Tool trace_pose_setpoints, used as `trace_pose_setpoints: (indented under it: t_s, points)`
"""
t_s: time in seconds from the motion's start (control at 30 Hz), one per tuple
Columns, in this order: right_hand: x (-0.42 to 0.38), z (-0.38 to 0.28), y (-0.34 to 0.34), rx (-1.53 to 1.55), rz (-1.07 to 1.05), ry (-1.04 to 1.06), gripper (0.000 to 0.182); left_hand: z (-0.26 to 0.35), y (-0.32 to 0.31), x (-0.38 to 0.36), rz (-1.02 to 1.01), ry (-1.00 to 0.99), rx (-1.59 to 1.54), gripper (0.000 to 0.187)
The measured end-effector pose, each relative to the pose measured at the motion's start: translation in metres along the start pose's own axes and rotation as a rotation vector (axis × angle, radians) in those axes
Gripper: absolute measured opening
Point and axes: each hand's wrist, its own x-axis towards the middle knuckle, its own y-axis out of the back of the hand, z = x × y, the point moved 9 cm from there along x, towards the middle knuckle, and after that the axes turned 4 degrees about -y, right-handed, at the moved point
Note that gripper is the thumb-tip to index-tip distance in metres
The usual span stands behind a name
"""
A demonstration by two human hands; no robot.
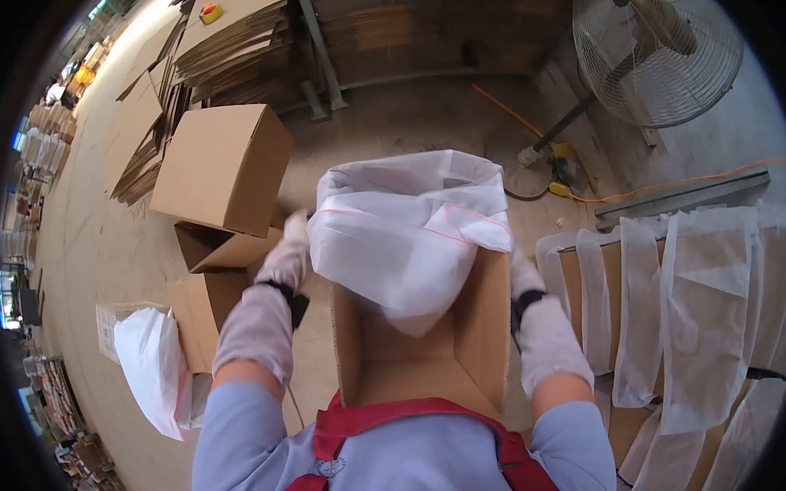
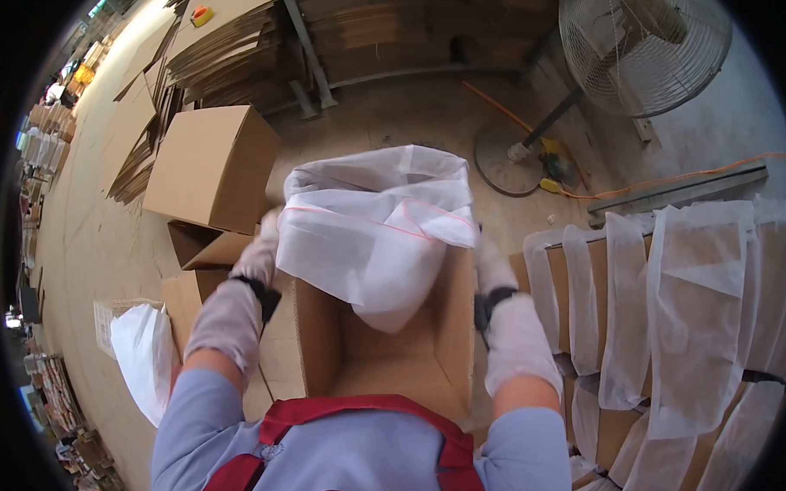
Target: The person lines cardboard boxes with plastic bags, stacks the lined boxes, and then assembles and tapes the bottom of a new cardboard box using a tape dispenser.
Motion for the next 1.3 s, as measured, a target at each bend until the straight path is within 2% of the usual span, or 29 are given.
trace_pose_setpoints:
  t_s: [0.03, 0.07, 0.13, 0.17, 0.2, 0.27, 0.3, 0.33, 0.37, 0.4, 0.47, 0.5, 0.53, 0.57, 0.6, 0.63, 0.67, 0.73, 0.77, 0.83, 0.87, 0.9, 0.97, 1.0, 1.07, 1.13, 1.17, 1.23, 1.3]
  points:
    - [0.000, 0.096, -0.006, -0.026, 0.115, -0.433, 0.045, -0.023, -0.028, -0.034, -0.026, 0.110, -0.142, 0.039]
    - [-0.073, -0.004, -0.012, 0.207, -0.040, -0.447, 0.037, 0.014, 0.007, -0.091, -0.279, 0.378, -0.322, 0.031]
    - [-0.102, 0.046, 0.017, 0.325, 0.002, -0.453, 0.025, 0.005, 0.064, -0.121, 0.077, 0.573, -0.832, 0.028]
    - [-0.120, 0.062, 0.041, 0.388, 0.027, -0.435, 0.022, 0.001, 0.095, -0.116, 0.309, 0.434, -0.919, 0.029]
    - [-0.134, 0.073, 0.058, 0.445, 0.041, -0.418, 0.020, 0.050, 0.153, -0.119, 0.465, 0.200, -0.903, 0.027]
    - [-0.140, 0.049, 0.092, 0.499, 0.210, -0.378, 0.022, 0.224, 0.247, -0.150, 0.450, -0.328, -0.518, 0.032]
    - [-0.130, 0.027, 0.096, 0.539, 0.210, -0.262, 0.023, 0.293, 0.248, -0.161, 0.260, -0.666, -0.304, 0.042]
    - [-0.119, 0.002, 0.098, 0.580, 0.211, -0.143, 0.024, 0.346, 0.227, -0.172, 0.140, -0.843, 0.006, 0.050]
    - [-0.118, -0.045, 0.090, 0.593, 0.165, -0.059, 0.026, 0.386, 0.199, -0.185, 0.101, -0.950, 0.211, 0.058]
    - [-0.126, -0.092, 0.081, 0.605, 0.117, 0.028, 0.028, 0.394, 0.157, -0.190, 0.034, -0.993, 0.404, 0.070]
    - [-0.144, -0.125, 0.076, 0.523, 0.055, 0.149, 0.031, 0.371, 0.099, -0.227, -0.720, -0.645, 0.655, 0.071]
    - [-0.153, -0.143, 0.076, 0.437, 0.006, 0.253, 0.034, 0.372, 0.109, -0.267, -0.670, -0.807, 0.653, 0.059]
    - [-0.167, -0.143, 0.087, 0.454, 0.016, 0.255, 0.034, 0.360, 0.107, -0.310, -1.013, -0.841, 0.162, 0.056]
    - [-0.190, -0.145, 0.103, 0.240, 0.040, 0.333, 0.036, 0.364, 0.119, -0.354, -0.967, -1.214, 0.141, 0.055]
    - [-0.212, -0.147, 0.116, 0.014, 0.055, 0.407, 0.039, 0.366, 0.149, -0.370, -0.861, -1.225, 0.016, 0.058]
    - [-0.228, -0.144, 0.128, 0.045, 0.047, 0.402, 0.040, 0.354, 0.159, -0.369, -0.839, -1.135, 0.062, 0.057]
    - [-0.241, -0.145, 0.138, -0.129, 0.107, 0.305, 0.047, 0.343, 0.168, -0.366, -0.809, -1.050, 0.110, 0.056]
    - [-0.274, -0.189, 0.133, -0.417, 0.189, 0.554, 0.062, 0.339, 0.185, -0.377, -0.797, -1.034, 0.082, 0.053]
    - [-0.285, -0.205, 0.127, -0.421, 0.211, 0.557, 0.062, 0.336, 0.193, -0.380, -0.800, -1.009, 0.043, 0.049]
    - [-0.303, -0.243, 0.076, -0.721, 0.101, 0.699, 0.076, 0.339, 0.218, -0.393, -0.807, -1.083, -0.068, 0.042]
    - [-0.306, -0.250, 0.061, -0.728, 0.110, 0.695, 0.076, 0.337, 0.231, -0.399, -0.818, -1.134, -0.187, 0.035]
    - [-0.307, -0.251, 0.036, -0.889, 0.085, 0.704, 0.080, 0.329, 0.245, -0.394, -0.769, -1.162, -0.250, 0.023]
    - [-0.308, -0.249, -0.002, -1.057, 0.065, 0.700, 0.083, 0.307, 0.280, -0.395, -0.632, -1.154, -0.472, 0.020]
    - [-0.308, -0.251, -0.015, -1.075, 0.082, 0.713, 0.080, 0.295, 0.291, -0.395, -0.603, -1.137, -0.600, 0.020]
    - [-0.302, -0.249, -0.043, -1.118, 0.067, 0.718, 0.077, 0.284, 0.294, -0.404, -0.539, -1.195, -0.555, 0.019]
    - [-0.297, -0.255, -0.065, -1.052, 0.145, 0.865, 0.061, 0.278, 0.290, -0.417, -0.404, -1.287, -0.487, 0.024]
    - [-0.294, -0.252, -0.066, -0.989, 0.154, 0.905, 0.039, 0.278, 0.288, -0.418, -0.325, -1.268, -0.462, 0.024]
    - [-0.309, -0.244, -0.030, -0.995, 0.192, 0.847, 0.028, 0.277, 0.284, -0.423, -0.162, -1.242, -0.387, 0.028]
    - [-0.371, -0.237, 0.033, -0.871, 0.439, 0.743, 0.022, 0.280, 0.272, -0.442, -0.124, -1.289, -0.239, 0.028]
